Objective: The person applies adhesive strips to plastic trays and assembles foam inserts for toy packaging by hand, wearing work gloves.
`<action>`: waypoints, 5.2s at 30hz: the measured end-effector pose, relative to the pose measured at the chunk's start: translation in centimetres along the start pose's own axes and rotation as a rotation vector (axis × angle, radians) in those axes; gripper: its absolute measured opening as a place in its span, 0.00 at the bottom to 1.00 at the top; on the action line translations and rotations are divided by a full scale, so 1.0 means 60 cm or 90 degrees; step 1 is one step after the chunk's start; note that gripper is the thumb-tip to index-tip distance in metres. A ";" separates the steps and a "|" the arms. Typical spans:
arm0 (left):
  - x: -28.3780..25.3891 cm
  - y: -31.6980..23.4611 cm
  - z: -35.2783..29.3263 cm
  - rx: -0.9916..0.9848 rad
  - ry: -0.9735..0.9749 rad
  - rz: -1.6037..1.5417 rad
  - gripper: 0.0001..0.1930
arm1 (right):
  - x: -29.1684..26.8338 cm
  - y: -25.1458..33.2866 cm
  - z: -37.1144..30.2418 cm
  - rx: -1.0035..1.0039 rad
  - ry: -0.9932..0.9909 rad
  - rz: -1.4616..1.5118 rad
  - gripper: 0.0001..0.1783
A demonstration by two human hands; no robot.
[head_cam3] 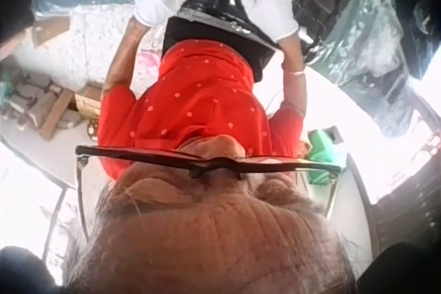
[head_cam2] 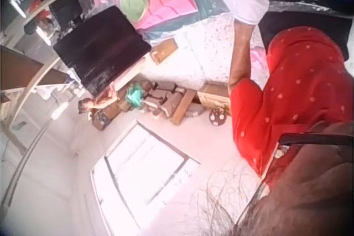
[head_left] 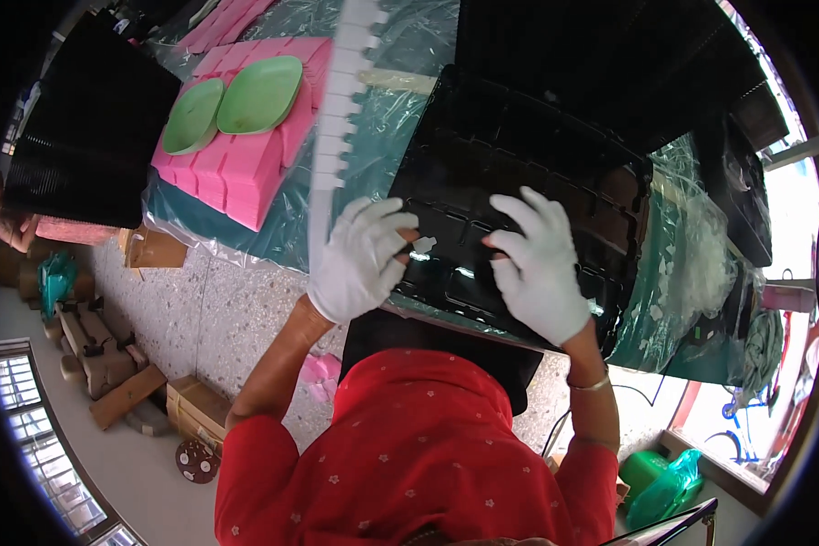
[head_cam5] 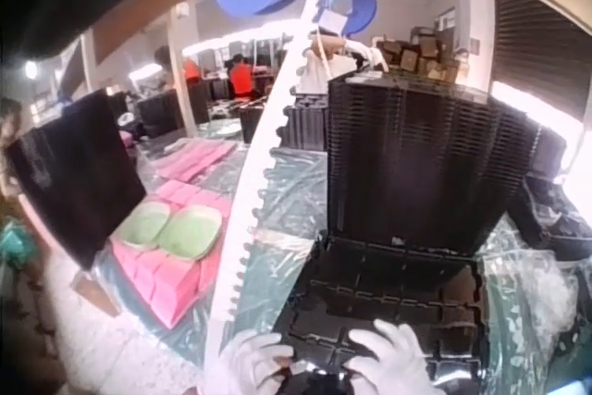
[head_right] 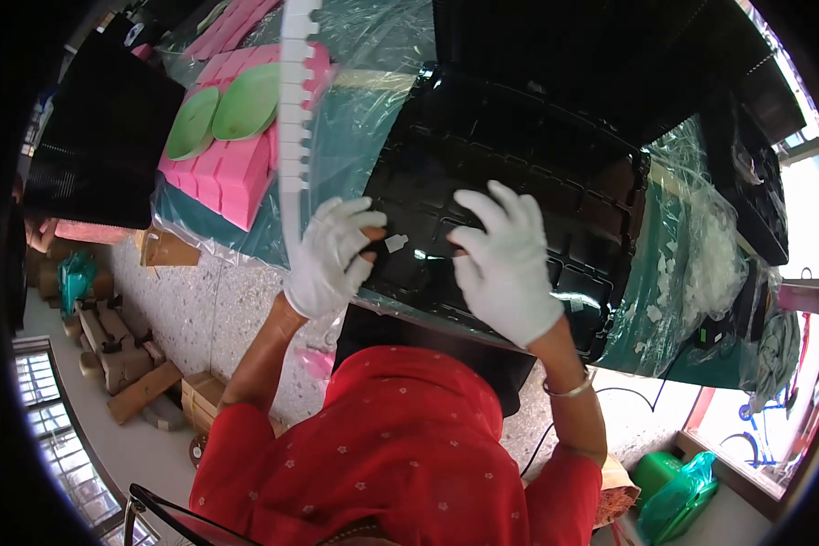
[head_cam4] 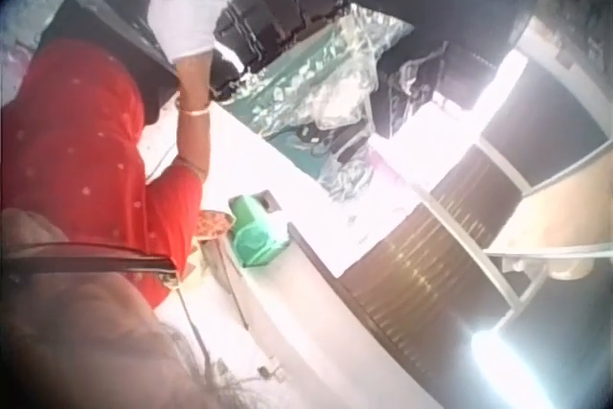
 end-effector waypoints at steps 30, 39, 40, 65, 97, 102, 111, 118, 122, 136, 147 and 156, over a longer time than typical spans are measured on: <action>0.043 0.013 0.037 0.031 0.084 0.022 0.10 | 0.115 0.022 0.019 0.076 -0.005 -0.010 0.08; 0.030 -0.017 -0.009 0.033 0.080 0.006 0.14 | 0.118 0.029 0.024 0.089 0.003 -0.013 0.06; 0.031 -0.022 -0.009 0.019 0.085 0.003 0.14 | 0.117 0.029 0.026 0.091 -0.002 -0.012 0.05; 0.060 -0.005 -0.061 0.002 -0.081 -0.083 0.24 | 0.054 0.003 -0.006 0.119 -0.169 0.163 0.06; 0.054 -0.151 0.098 0.112 0.013 -0.168 0.19 | -0.137 -0.182 -0.343 0.711 -0.141 -0.160 0.13; 0.091 -0.221 0.152 0.278 0.064 -0.247 0.14 | -0.126 -0.202 -0.332 0.722 -0.184 -0.164 0.13; 0.135 -0.244 0.125 0.276 0.118 -0.298 0.14 | -0.159 -0.300 -0.251 0.452 -0.288 -0.105 0.10; 0.140 -0.244 0.123 0.256 0.168 -0.304 0.11 | -0.190 -0.318 -0.220 0.445 0.020 -0.215 0.23; 0.147 -0.241 0.114 0.275 0.142 -0.302 0.11 | -0.186 -0.307 -0.206 0.444 0.065 -0.338 0.23; 0.142 -0.233 0.110 0.259 0.131 -0.296 0.12 | -0.222 -0.322 -0.225 0.379 -0.274 -0.095 0.06; 0.150 -0.320 0.344 0.245 0.170 -0.407 0.15 | -0.318 -0.439 -0.250 0.500 -0.199 -0.322 0.16; 0.387 -0.367 0.533 0.343 0.234 -0.153 0.16 | -0.276 -0.513 -0.241 0.649 0.015 -0.269 0.14</action>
Point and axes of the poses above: each hand's wrist, its own z-axis towards the middle knuckle, its own x-axis out of the palm, y = z × x, the point moved 3 cm from there along z, towards the middle knuckle, and after that the axes turned 9 degrees about x, right-handed, at the moved point
